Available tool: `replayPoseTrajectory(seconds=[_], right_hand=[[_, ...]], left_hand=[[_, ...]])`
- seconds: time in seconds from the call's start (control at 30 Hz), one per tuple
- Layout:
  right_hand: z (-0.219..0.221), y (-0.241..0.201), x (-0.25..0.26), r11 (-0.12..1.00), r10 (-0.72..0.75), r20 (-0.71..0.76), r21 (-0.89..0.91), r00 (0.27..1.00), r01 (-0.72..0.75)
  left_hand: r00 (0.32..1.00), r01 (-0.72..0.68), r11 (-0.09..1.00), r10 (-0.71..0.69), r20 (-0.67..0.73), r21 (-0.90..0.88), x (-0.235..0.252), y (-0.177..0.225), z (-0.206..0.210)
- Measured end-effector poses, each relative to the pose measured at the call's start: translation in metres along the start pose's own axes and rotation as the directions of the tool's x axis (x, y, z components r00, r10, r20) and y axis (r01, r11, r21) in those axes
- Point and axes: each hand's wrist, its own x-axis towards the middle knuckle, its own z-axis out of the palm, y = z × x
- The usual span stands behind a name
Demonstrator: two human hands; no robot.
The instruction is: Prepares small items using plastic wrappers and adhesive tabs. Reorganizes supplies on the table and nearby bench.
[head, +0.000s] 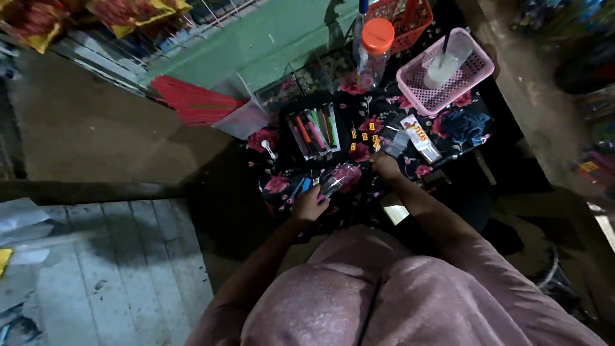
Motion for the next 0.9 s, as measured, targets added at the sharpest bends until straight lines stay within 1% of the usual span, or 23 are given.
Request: replayPoseTrajectory(seconds=[0.03,0.1,0.2,0.27,0.4,0.57,0.7,0.8,0.87,0.9], right_hand=[[-0.012,-0.008,-0.007,0.992,0.004,-0.059,0.124,0.998,0.003],[-0.047,-0.033,-0.033,0.95,-0.048,-0.177,0.295,0.983,0.1],[-0.099,-0.077,-0.085,0.876,-0.136,-0.274,0.415,0.952,0.245],[-0.119,-0.097,-0.112,0.848,-0.164,-0.32,0.437,0.933,0.299],[-0.138,-0.118,-0.136,0.854,-0.215,-0.368,0.379,0.905,0.357],[-0.138,-0.133,-0.143,0.915,-0.244,-0.438,0.192,0.865,0.355],[-0.139,-0.139,-0.147,0.933,-0.254,-0.474,0.109,0.843,0.343],[-0.141,-0.144,-0.15,0.938,-0.268,-0.435,0.086,0.859,0.336],[-0.143,-0.148,-0.152,0.94,-0.278,-0.387,0.081,0.879,0.332],[-0.143,-0.151,-0.154,0.936,-0.295,-0.377,0.072,0.878,0.345]], left_hand=[[1.0,-0.019,1.0,0.019,-0.019,-0.013,0.0,0.0,-0.001],[0.997,-0.052,0.998,0.05,-0.058,-0.034,-0.003,0.003,-0.004],[0.987,-0.111,0.993,0.106,-0.122,-0.034,-0.006,0.007,-0.004],[0.979,-0.145,0.989,0.14,-0.147,-0.025,-0.007,0.012,-0.005],[0.967,-0.208,0.977,0.198,-0.163,-0.05,-0.012,0.026,-0.012],[0.956,-0.246,0.969,0.237,-0.174,-0.029,-0.014,0.032,-0.017],[0.949,-0.269,0.963,0.259,-0.179,-0.029,-0.015,0.031,-0.017],[0.933,-0.315,0.949,0.305,-0.189,-0.027,-0.014,0.028,-0.016],[0.906,-0.374,0.927,0.361,-0.222,-0.022,-0.011,0.026,-0.013],[0.887,-0.407,0.913,0.391,-0.244,-0.017,-0.01,0.025,-0.012]])
